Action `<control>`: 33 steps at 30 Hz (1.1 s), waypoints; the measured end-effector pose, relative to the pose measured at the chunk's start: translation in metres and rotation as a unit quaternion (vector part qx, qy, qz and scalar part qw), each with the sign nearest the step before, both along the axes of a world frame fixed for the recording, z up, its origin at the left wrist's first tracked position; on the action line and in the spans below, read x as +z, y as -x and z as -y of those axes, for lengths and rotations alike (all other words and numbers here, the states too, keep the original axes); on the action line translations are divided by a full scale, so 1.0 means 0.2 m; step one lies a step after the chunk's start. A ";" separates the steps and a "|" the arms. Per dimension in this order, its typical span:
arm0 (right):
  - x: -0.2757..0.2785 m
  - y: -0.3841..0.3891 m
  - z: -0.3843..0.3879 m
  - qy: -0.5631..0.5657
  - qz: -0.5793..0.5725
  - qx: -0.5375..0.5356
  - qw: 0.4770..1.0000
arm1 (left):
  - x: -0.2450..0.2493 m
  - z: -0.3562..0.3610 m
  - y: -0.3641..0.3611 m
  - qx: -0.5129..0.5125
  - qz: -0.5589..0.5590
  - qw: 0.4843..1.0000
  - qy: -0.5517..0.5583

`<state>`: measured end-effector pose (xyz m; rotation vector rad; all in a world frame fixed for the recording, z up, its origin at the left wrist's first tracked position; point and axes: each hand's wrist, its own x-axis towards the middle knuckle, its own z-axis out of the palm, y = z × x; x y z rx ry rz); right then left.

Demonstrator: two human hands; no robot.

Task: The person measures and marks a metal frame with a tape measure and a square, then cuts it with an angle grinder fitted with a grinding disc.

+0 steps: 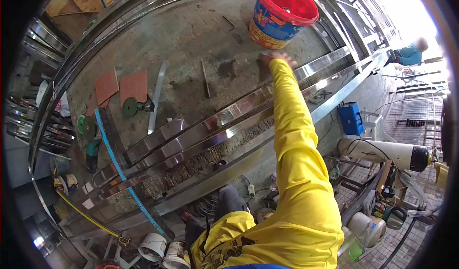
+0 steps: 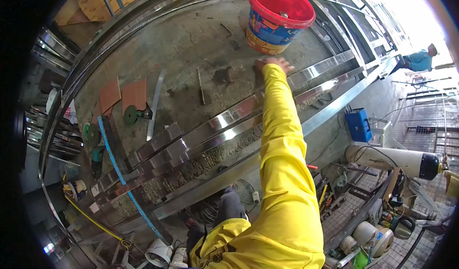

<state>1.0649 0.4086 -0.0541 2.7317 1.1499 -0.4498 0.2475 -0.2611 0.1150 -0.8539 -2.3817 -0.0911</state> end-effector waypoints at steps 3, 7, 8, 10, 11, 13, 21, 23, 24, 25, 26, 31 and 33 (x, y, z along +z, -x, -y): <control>-0.21 -0.05 -0.08 -0.076 -0.012 0.074 0.994 | -0.07 -0.13 -0.02 -0.089 0.105 0.990 -0.019; -0.23 -0.19 -0.08 -0.167 -0.080 0.031 0.982 | -0.09 -0.40 -0.20 -0.141 0.098 0.983 -0.061; -0.24 -0.21 -0.09 -0.174 -0.071 0.034 0.982 | -0.08 -0.41 -0.20 -0.132 0.098 0.985 -0.042; -0.23 -0.22 -0.10 -0.170 -0.096 0.018 0.981 | -0.06 -0.43 -0.19 -0.127 0.095 0.987 -0.023; -0.22 -0.22 -0.11 -0.164 -0.115 -0.002 0.980 | -0.06 -0.43 -0.19 -0.131 0.092 0.987 -0.023; -0.18 -0.21 -0.10 -0.146 -0.150 -0.038 0.977 | -0.04 -0.39 -0.14 -0.106 0.101 0.989 -0.014; -0.40 -0.37 -0.16 -0.031 -0.106 0.041 0.993 | -0.02 -0.30 0.04 -0.110 0.189 0.975 0.044; -0.65 -0.56 -0.25 -0.077 -0.168 0.105 0.977 | -0.06 -0.29 0.08 -0.179 0.173 0.968 -0.020; -0.42 -0.42 -0.22 -0.031 -0.209 0.101 0.972 | -0.06 -0.27 0.09 -0.171 0.181 0.968 -0.032; -0.14 -0.23 -0.14 0.016 -0.247 0.093 0.964 | -0.05 -0.25 0.11 -0.165 0.189 0.967 -0.043; -0.12 -0.12 -0.11 -0.077 -0.299 0.118 0.944 | -0.04 -0.26 0.12 -0.156 0.195 0.967 -0.045; 0.60 0.82 0.34 -0.199 -0.597 0.102 0.770 | -0.20 -0.21 0.37 -0.137 0.265 0.949 -0.100; 0.78 1.20 0.57 -0.177 -0.679 0.072 0.709 | -0.24 -0.28 0.45 -0.161 0.268 0.946 -0.083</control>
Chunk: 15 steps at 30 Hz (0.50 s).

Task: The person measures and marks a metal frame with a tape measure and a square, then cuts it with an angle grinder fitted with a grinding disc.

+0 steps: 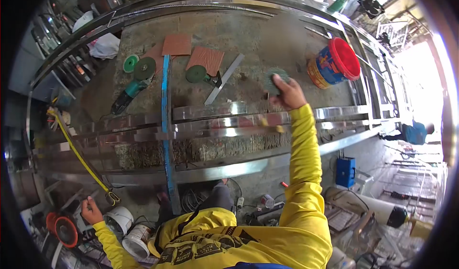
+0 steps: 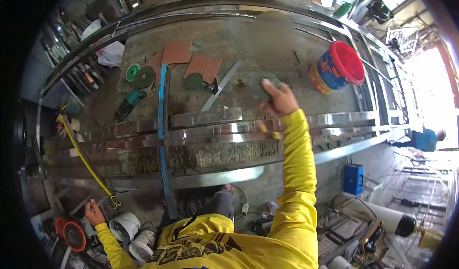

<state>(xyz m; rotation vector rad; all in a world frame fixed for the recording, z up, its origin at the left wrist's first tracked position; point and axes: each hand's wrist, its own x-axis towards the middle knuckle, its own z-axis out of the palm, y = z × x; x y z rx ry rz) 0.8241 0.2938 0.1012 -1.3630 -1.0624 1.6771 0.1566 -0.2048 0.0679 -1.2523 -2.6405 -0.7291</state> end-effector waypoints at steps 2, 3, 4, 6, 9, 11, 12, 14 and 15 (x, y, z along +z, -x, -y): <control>0.04 0.29 0.16 -0.013 -0.125 0.073 0.989 | -0.04 -0.09 0.08 -0.038 0.007 0.998 -0.046; 0.06 0.43 0.23 -0.017 -0.202 0.127 0.971 | -0.05 -0.10 0.15 -0.056 -0.003 0.997 -0.046; 0.07 0.58 0.33 -0.019 -0.280 0.175 0.944 | -0.07 -0.10 0.25 -0.063 -0.004 0.996 -0.056; 0.19 0.95 0.58 0.034 -0.325 0.083 0.941 | -0.11 -0.06 0.45 -0.084 -0.007 0.994 -0.070; 0.16 1.40 0.95 -0.008 -0.291 0.006 0.957 | -0.13 0.03 0.76 -0.137 -0.028 0.981 -0.137; 0.14 1.63 1.15 -0.049 -0.259 0.072 0.962 | -0.11 0.09 0.90 -0.119 0.028 0.984 -0.128; 0.15 1.75 1.25 -0.038 -0.231 0.065 0.970 | -0.10 0.11 0.95 -0.150 0.046 0.976 -0.153; 0.17 1.95 1.45 -0.018 -0.179 0.059 0.982 | -0.06 0.13 0.99 -0.166 0.094 0.974 -0.119; 0.17 2.04 1.55 -0.007 -0.153 0.053 0.987 | -0.04 0.12 1.00 -0.193 0.089 0.969 -0.126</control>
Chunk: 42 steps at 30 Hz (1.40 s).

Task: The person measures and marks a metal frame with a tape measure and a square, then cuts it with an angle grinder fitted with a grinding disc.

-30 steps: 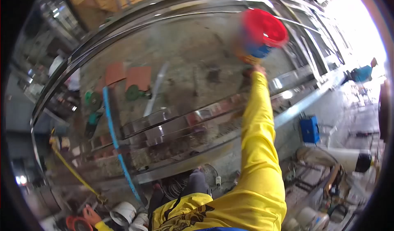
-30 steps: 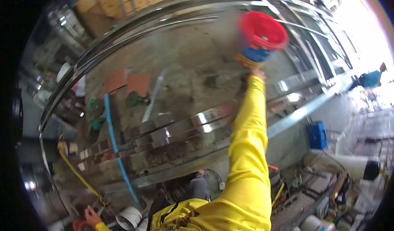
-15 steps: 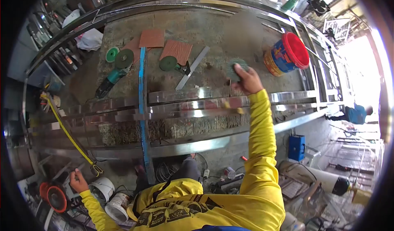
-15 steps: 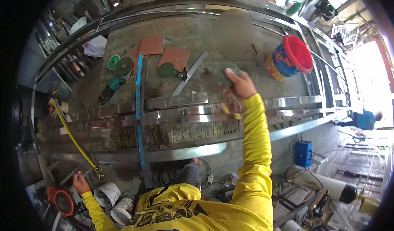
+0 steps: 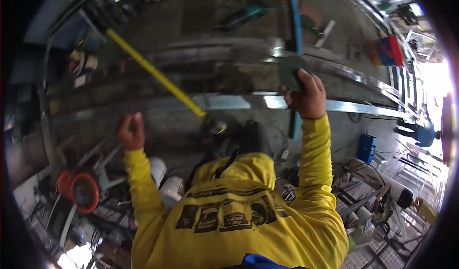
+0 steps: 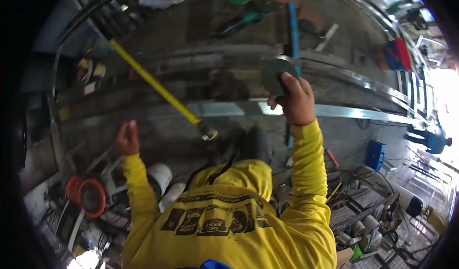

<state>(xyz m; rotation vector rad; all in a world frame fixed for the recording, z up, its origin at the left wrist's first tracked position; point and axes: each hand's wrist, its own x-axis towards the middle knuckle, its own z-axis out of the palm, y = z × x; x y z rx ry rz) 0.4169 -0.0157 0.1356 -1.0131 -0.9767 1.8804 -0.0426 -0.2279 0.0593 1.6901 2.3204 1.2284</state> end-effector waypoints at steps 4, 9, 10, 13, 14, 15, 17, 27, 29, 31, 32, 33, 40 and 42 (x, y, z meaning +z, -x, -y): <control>-0.04 0.28 0.29 -0.010 0.045 -0.035 0.998 | 0.05 -0.10 -0.01 -0.112 0.032 0.993 0.033; -0.21 0.50 0.49 -0.056 0.058 -0.073 0.994 | 0.06 -0.45 -0.18 -0.226 0.026 0.966 0.126; -0.22 0.55 0.53 -0.063 0.061 -0.102 0.991 | 0.02 -0.55 -0.21 -0.283 -0.033 0.949 0.137; -0.21 0.70 0.67 -0.027 0.063 -0.182 0.981 | -0.12 -0.79 -0.24 -0.418 -0.170 0.860 0.238; -0.20 0.75 0.72 -0.029 0.058 -0.207 0.976 | -0.17 -0.84 -0.23 -0.445 -0.194 0.813 0.321; -0.20 0.81 0.75 -0.034 0.053 -0.234 0.970 | -0.20 -0.91 -0.22 -0.468 -0.220 0.758 0.397; -0.17 0.94 0.80 -0.045 0.067 -0.303 0.950 | -0.21 -1.02 -0.23 -0.491 -0.219 0.671 0.511; -0.66 1.61 0.61 -0.178 0.314 -0.477 0.801 | -0.62 -1.18 -0.13 -0.731 -0.123 0.523 0.421; -0.71 1.62 0.61 -0.161 0.344 -0.501 0.778 | -0.43 -1.14 -0.21 -0.643 -0.140 0.561 0.502; -0.76 1.58 0.62 -0.138 0.341 -0.525 0.768 | -0.39 -1.13 -0.24 -0.631 -0.121 0.562 0.521; -0.78 1.57 0.63 -0.146 0.350 -0.525 0.762 | -0.39 -1.12 -0.24 -0.629 -0.122 0.570 0.514; -0.77 1.56 0.65 -0.152 0.370 -0.514 0.759 | -0.40 -1.11 -0.23 -0.626 -0.121 0.578 0.509; -0.78 1.38 0.80 -0.159 0.456 -0.465 0.743 | -0.31 -1.13 -0.26 -0.587 -0.170 0.561 0.558; -0.77 1.34 0.84 -0.113 0.413 -0.472 0.771 | -0.29 -1.15 -0.28 -0.579 -0.183 0.532 0.590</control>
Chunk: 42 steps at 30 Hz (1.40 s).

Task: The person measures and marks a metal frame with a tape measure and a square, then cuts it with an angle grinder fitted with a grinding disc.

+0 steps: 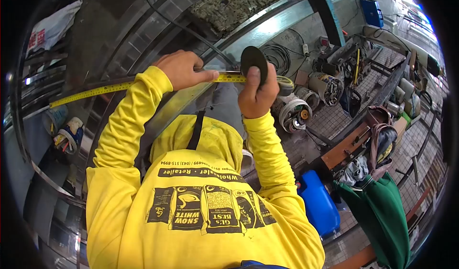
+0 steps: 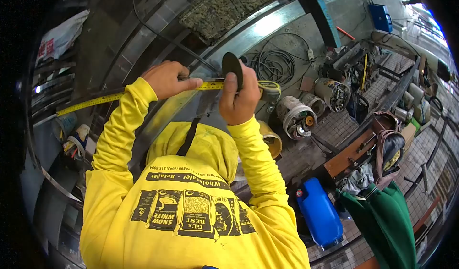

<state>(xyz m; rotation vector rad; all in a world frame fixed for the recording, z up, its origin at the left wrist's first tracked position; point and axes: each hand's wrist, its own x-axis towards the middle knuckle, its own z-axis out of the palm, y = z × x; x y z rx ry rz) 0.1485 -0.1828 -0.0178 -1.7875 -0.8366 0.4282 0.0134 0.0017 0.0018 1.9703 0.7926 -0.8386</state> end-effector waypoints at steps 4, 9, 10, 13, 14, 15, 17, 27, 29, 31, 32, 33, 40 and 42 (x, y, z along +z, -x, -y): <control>0.02 -0.10 0.04 0.080 0.174 -0.007 0.982 | -0.06 0.02 0.04 0.019 0.035 0.999 -0.008; 0.04 -0.11 0.09 0.127 0.016 0.012 0.992 | -0.04 0.01 0.04 0.026 0.042 0.999 -0.017; 0.03 -0.10 0.09 0.123 0.048 0.043 0.990 | -0.04 0.01 0.03 0.019 0.033 0.999 -0.005; 0.06 -0.04 0.07 0.125 -0.030 0.036 0.991 | -0.02 -0.01 0.00 0.007 0.005 1.000 0.025; 0.05 -0.03 0.06 0.100 -0.014 0.035 0.994 | -0.01 -0.01 -0.01 0.007 -0.003 0.999 0.031; 0.05 -0.02 0.06 0.098 -0.013 0.028 0.995 | 0.00 -0.01 -0.01 0.007 -0.012 0.999 0.036; 0.04 0.00 0.07 0.092 -0.009 0.015 0.996 | -0.02 0.00 -0.01 0.004 -0.012 1.000 0.024; 0.08 0.04 0.09 0.136 0.048 0.024 0.989 | -0.06 0.01 0.02 0.014 0.021 1.000 0.010; 0.08 0.04 0.09 0.141 0.041 0.025 0.989 | -0.06 0.01 0.02 0.017 0.024 1.000 0.005; 0.08 0.04 0.09 0.144 0.039 0.025 0.988 | -0.06 0.02 0.02 0.027 0.037 0.999 -0.008; 0.08 0.04 0.10 0.146 0.038 0.025 0.988 | -0.07 0.03 0.03 0.036 0.050 0.998 -0.017; 0.08 0.04 0.09 0.140 0.047 0.030 0.989 | -0.07 0.04 0.03 0.044 0.062 0.997 -0.027; 0.10 0.03 0.09 0.136 0.008 0.004 0.991 | -0.05 -0.01 -0.01 0.022 0.013 0.999 0.028; 0.09 -0.01 0.11 0.115 -0.034 -0.030 0.992 | -0.07 0.00 0.01 0.020 0.021 0.999 0.019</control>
